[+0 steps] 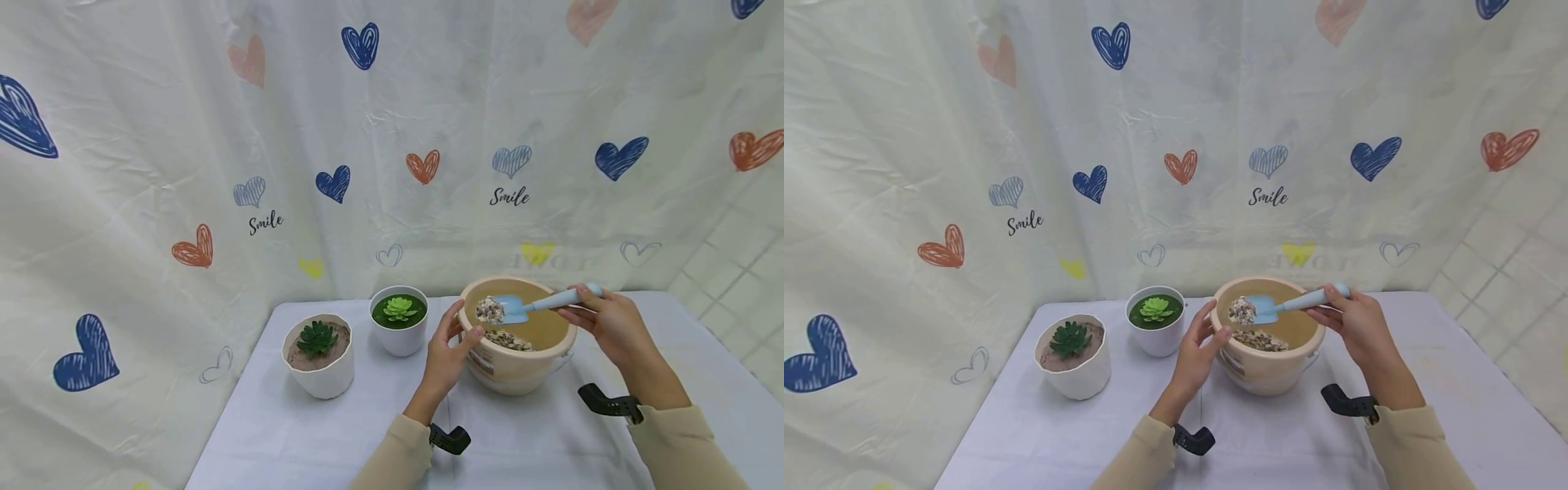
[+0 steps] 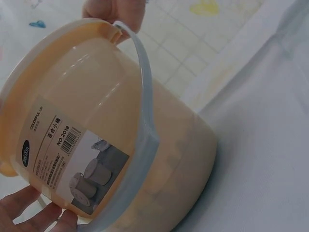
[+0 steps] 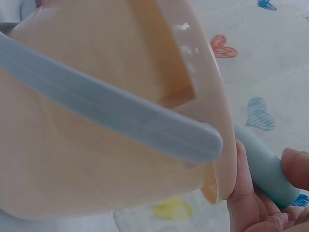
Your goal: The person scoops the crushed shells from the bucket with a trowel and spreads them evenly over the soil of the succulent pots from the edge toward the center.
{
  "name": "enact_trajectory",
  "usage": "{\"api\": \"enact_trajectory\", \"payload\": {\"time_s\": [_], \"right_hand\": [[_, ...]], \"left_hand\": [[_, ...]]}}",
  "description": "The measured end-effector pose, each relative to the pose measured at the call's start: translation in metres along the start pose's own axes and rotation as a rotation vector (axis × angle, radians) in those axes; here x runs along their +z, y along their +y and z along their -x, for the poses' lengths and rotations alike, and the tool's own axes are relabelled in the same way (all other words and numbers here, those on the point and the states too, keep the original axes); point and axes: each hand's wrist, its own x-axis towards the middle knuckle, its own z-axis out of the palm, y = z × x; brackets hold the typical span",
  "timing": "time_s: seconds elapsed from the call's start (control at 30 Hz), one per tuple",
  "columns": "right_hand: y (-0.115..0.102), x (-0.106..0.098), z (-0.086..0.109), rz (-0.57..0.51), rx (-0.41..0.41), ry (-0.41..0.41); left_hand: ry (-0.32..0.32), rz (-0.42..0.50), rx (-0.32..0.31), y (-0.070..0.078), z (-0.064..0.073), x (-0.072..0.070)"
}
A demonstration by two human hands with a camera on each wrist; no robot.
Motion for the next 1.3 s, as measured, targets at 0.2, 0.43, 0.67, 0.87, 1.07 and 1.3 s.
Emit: {"api": "enact_trajectory", "payload": {"time_s": [0.2, 0.43, 0.67, 0.87, 1.07, 1.3], "right_hand": [[0.002, 0.001, 0.001, -0.02, 0.006, 0.013], [0.003, 0.004, 0.0, -0.034, 0.005, 0.018], [0.004, 0.004, -0.002, -0.067, -0.005, 0.015], [0.0, 0.004, -0.001, -0.089, -0.016, 0.035], [-0.007, 0.011, 0.0, -0.081, -0.022, 0.033], [-0.015, 0.032, -0.002, -0.08, -0.016, 0.055]], "left_hand": [[0.004, -0.007, -0.005, -0.001, 0.001, 0.0], [-0.006, -0.01, -0.002, -0.001, 0.002, -0.001], [-0.065, -0.104, -0.038, 0.01, 0.004, -0.01], [-0.187, -0.224, -0.065, 0.027, 0.013, -0.027], [-0.253, -0.355, -0.013, 0.049, 0.03, -0.058], [-0.165, -0.437, 0.17, 0.069, 0.044, -0.108]]}}
